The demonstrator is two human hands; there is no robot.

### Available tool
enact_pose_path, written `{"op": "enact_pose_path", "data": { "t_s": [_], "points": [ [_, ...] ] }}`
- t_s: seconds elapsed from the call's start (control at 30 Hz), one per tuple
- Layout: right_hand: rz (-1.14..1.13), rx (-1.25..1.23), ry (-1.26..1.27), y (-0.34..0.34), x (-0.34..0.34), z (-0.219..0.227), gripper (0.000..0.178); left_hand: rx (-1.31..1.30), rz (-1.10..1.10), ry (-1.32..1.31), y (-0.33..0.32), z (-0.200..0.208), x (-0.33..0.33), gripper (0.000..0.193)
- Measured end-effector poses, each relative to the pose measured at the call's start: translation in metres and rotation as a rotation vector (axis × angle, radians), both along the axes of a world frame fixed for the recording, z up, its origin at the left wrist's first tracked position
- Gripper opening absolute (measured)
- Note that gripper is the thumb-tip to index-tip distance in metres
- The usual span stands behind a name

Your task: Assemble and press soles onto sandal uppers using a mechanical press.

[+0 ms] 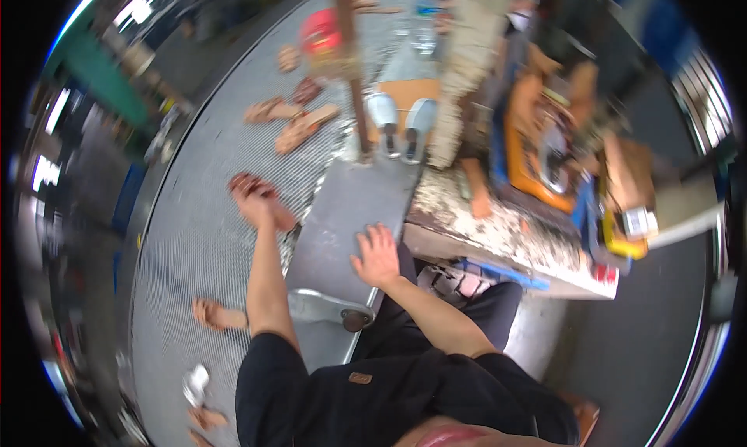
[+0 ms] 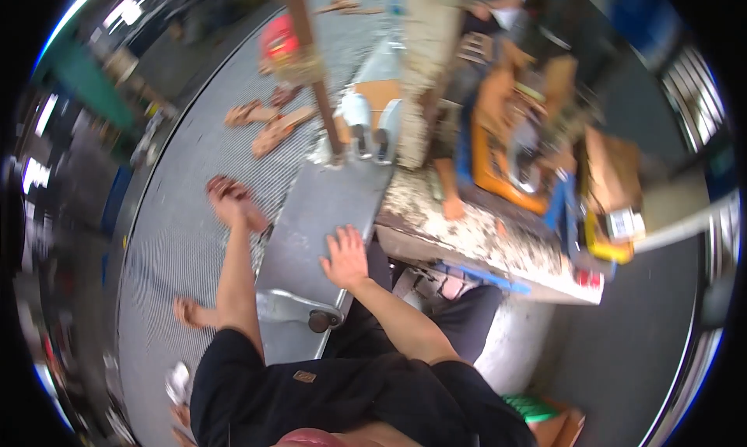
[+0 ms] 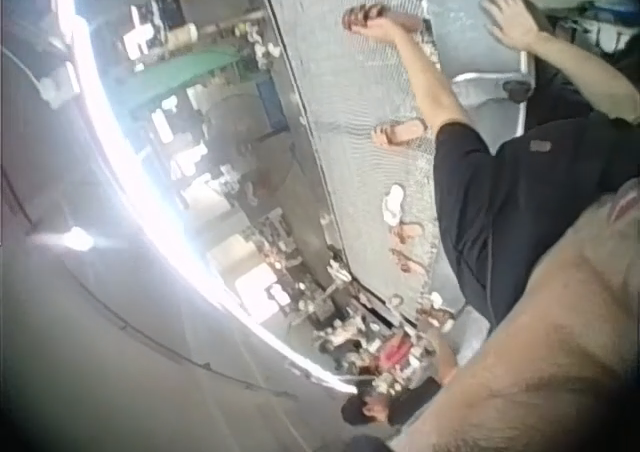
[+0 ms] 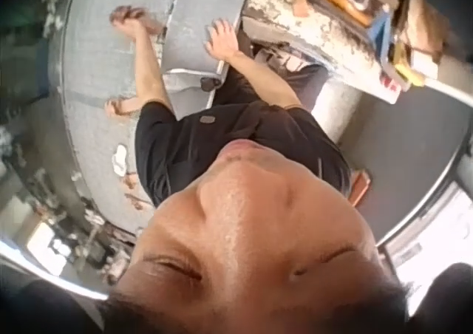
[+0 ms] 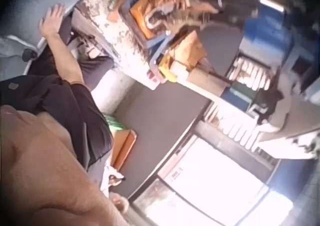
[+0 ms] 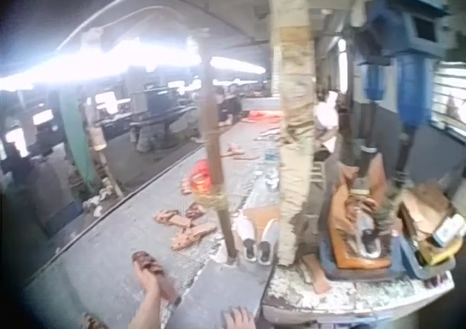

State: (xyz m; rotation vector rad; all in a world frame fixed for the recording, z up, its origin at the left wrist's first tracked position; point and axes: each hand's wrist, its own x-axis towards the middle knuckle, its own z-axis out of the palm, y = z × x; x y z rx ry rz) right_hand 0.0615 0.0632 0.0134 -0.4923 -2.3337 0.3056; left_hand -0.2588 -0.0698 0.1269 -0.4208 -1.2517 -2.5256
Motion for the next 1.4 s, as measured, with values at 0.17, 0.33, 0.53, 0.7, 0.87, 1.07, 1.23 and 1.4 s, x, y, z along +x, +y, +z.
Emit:
{"op": "enact_pose_path", "data": {
  "t_s": [0.17,0.33,0.53,0.7,0.87,1.07,1.23,1.4],
  "points": [
    [0.310,-0.066,0.016,-0.003,0.048,0.028,0.065,-0.015,-0.016,-0.214,-0.095,0.016,0.028,0.038],
    [0.154,-0.102,0.372,0.018,0.163,0.048,0.055,0.241,-0.493,-0.391,-0.089,-0.016,0.086,0.037],
    [-0.289,0.089,0.748,0.090,0.244,0.118,0.064,0.382,-1.042,-0.321,-0.031,-0.024,0.214,0.043],
    [-0.563,0.241,0.739,0.178,0.243,0.192,0.075,0.132,-1.180,-0.256,0.041,-0.022,0.303,0.046],
    [-0.705,0.056,0.538,0.236,0.217,0.199,0.072,0.006,-1.346,-0.308,0.067,-0.004,0.363,0.046],
    [-0.375,0.143,0.703,0.116,0.257,0.162,0.057,0.269,-1.485,-0.377,0.016,-0.019,0.403,0.052],
    [-0.039,-0.068,0.474,-0.008,0.270,0.068,0.070,0.311,-1.423,-0.431,-0.028,-0.028,0.413,0.050],
    [0.330,0.006,0.316,-0.063,0.252,0.054,0.070,0.358,-1.185,-0.556,-0.055,-0.040,0.372,0.041]
  ]
}}
